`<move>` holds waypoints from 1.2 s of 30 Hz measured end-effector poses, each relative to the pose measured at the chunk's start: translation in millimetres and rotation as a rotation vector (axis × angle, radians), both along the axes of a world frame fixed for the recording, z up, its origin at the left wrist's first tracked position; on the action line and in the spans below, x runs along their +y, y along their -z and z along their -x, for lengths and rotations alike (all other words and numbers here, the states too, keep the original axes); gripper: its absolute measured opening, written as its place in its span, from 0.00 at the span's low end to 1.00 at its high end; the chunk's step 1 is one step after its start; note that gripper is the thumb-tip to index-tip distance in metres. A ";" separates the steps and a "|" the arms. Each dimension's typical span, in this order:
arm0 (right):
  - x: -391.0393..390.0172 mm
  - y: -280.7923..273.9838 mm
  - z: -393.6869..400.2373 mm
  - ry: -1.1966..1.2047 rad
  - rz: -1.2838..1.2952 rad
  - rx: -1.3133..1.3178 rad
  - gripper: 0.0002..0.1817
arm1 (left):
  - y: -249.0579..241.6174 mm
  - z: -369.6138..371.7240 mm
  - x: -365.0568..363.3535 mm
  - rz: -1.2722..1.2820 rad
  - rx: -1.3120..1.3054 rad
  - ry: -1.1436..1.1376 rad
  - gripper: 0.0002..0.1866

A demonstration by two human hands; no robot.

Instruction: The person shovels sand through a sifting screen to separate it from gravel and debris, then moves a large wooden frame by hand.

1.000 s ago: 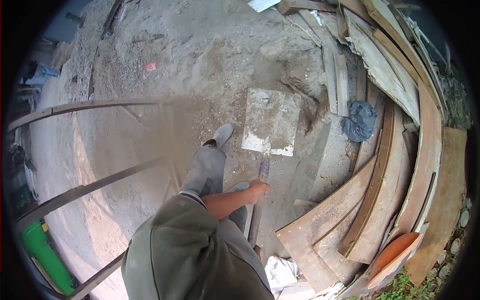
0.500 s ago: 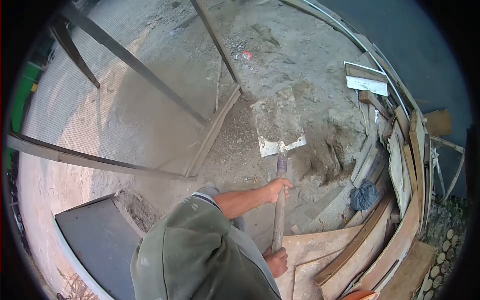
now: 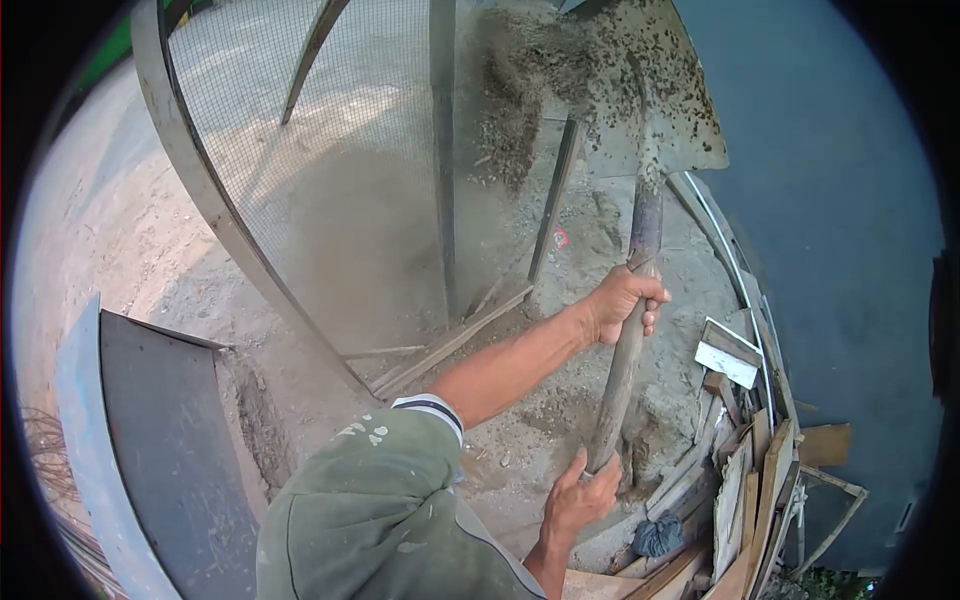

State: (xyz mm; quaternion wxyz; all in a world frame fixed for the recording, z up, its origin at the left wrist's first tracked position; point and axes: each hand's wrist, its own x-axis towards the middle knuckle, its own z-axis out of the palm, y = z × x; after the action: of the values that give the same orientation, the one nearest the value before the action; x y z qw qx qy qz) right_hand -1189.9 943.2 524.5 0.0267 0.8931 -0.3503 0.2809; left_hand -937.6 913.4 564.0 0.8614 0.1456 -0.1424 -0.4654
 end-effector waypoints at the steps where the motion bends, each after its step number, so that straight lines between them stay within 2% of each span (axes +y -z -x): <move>1: 0.6 13.1 5.5 -0.016 0.004 -0.003 0.23 | 9.9 6.5 6.9 -0.110 -0.002 -0.019 0.08; 3: 3.9 42.7 21.7 -0.007 -0.176 0.052 0.24 | 39.3 24.4 14.6 -0.329 0.036 -0.058 0.07; 4: 9.2 51.8 31.7 -0.018 -0.176 0.054 0.24 | 57.1 35.1 15.0 -0.439 0.075 -0.076 0.07; 6: 23.4 67.6 51.4 0.174 -0.509 0.281 0.25 | 84.6 59.1 20.7 -0.649 0.090 -0.113 0.07; 9: 49.0 81.8 82.8 0.295 -0.631 0.424 0.23 | 149.9 102.5 12.4 -0.804 0.111 -0.046 0.07; 12: 55.1 101.7 124.6 0.352 -0.664 0.508 0.23 | 202.0 146.1 2.6 -0.949 0.056 0.112 0.09; 14: 56.0 112.1 150.0 0.409 -0.716 0.568 0.22 | 224.6 172.5 -3.2 -1.111 -0.239 0.232 0.14; 15: 55.5 117.3 161.0 0.434 -0.746 0.593 0.22 | 233.9 183.7 -4.4 -1.114 -0.240 0.266 0.14; 17: 52.1 130.0 179.7 0.479 -0.814 0.635 0.22 | 246.7 205.3 -3.8 -1.152 -0.295 0.441 0.24; 18: 49.0 137.7 187.3 0.496 -0.853 0.648 0.21 | 247.1 209.0 1.4 -1.155 -0.300 0.482 0.24; 20: 40.5 155.2 201.0 0.515 -0.935 0.663 0.21 | 249.8 198.4 19.0 -1.091 -1.203 0.631 0.31; 22: 28.2 174.1 212.3 0.521 -1.027 0.653 0.21 | 294.2 196.5 32.3 -1.105 -1.330 0.751 0.35; 24: 14.3 194.7 222.2 0.523 -1.126 0.617 0.20 | 328.2 177.2 63.7 -1.249 -1.245 0.800 0.34; 26: -4.7 213.4 232.1 0.526 -1.270 0.540 0.20 | 402.6 158.7 115.1 -1.465 -1.236 0.688 0.32; 27: -16.2 226.7 238.0 0.537 -1.388 0.471 0.20 | 397.1 140.3 152.5 -1.593 -1.137 0.622 0.31; 28: -29.6 234.4 239.7 0.567 -1.542 0.364 0.20 | 359.7 123.8 186.1 -1.730 -0.962 0.528 0.29; 29: -41.7 240.0 240.3 0.609 -1.686 0.268 0.19 | 391.0 116.6 230.7 -1.781 -1.095 0.369 0.27; 30: -54.2 242.2 239.4 0.704 -1.820 0.211 0.20 | 389.3 112.2 266.9 -1.925 -1.025 0.267 0.26; 31: -67.0 262.9 251.9 0.707 -1.830 0.213 0.20 | 349.1 115.6 288.7 -1.894 -0.960 0.028 0.26; 32: -80.5 301.8 270.3 0.730 -1.910 0.234 0.19 | 448.7 110.8 360.6 -1.902 -1.358 -0.033 0.25; 33: -88.7 324.3 287.0 0.756 -1.993 0.254 0.19 | 412.1 115.6 367.3 -2.086 -1.082 0.012 0.24; 34: -93.1 318.7 288.0 0.660 -1.849 0.436 0.19 | 368.1 118.9 372.5 -2.246 -0.796 0.059 0.23; 36: -100.3 300.9 272.4 0.502 -1.609 0.690 0.21 | 390.6 137.2 419.6 -2.138 -0.791 0.039 0.24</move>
State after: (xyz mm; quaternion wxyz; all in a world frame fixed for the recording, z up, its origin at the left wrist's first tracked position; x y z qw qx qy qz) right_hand -1462.3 842.9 223.6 -0.4411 0.5741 -0.5972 -0.3452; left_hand -1074.8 1332.9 173.4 0.1834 0.9392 0.0633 -0.2832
